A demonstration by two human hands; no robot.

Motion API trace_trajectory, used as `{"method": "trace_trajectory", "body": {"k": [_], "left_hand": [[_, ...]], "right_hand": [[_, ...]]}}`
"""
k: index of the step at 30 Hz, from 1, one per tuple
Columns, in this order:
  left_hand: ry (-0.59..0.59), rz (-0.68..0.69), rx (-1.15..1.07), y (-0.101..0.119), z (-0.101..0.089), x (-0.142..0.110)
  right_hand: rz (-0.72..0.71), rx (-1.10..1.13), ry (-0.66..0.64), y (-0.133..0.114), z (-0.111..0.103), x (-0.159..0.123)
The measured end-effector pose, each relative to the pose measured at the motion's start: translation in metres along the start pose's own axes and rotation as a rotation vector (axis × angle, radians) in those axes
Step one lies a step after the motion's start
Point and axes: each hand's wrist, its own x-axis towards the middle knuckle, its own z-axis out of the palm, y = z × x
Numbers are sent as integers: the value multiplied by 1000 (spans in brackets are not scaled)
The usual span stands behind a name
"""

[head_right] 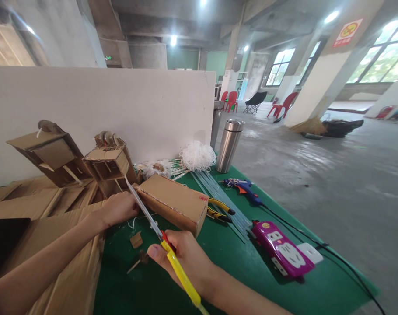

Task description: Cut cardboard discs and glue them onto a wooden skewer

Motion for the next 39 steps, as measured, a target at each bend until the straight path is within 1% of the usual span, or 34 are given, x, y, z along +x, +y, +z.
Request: {"method": "trace_trajectory", "body": {"k": [3,5,8,10,11,12,13,14,16,19,22,24,26,29,33,37,39], "left_hand": [[-2,-7,-65,-6,2,-3],[-3,-3,-123,-11,-3,-9],[20,23,-230,-16,-21,-20],[77,20,-289,-15,-39,-23],[133,10,-320,-13,-48,-21],[220,-6,-372,-10,-57,-16],[277,-42,-377,-5,-66,-9],[292,-58,-371,0,-74,1],[285,-90,-357,10,-87,28],[204,-166,-314,24,-100,74],[96,-219,-243,32,-103,111],[27,-247,-205,34,-100,126],[-20,-273,-175,34,-95,134],[-56,-287,-154,31,-90,137],[-61,-253,-182,28,-89,133],[4,-170,-275,30,-90,126],[53,-109,-354,33,-90,117]], "right_hand": [[21,20,4,1,-1,-1],[22,26,14,1,-2,-1],[-13,36,16,0,-2,-1],[-39,50,18,-2,-2,-1],[-42,60,21,-3,-2,-1],[-38,68,24,-4,-1,-1],[-29,72,30,-4,0,-1],[-15,71,37,-4,0,-1],[19,74,44,-3,2,-1],[38,114,34,1,3,0],[37,176,15,6,3,2],[41,220,14,9,3,3],[42,259,13,9,3,2],[36,278,9,7,2,0],[-4,275,14,4,0,-1],[30,279,26,3,1,0],[42,281,49,1,1,0]]}}
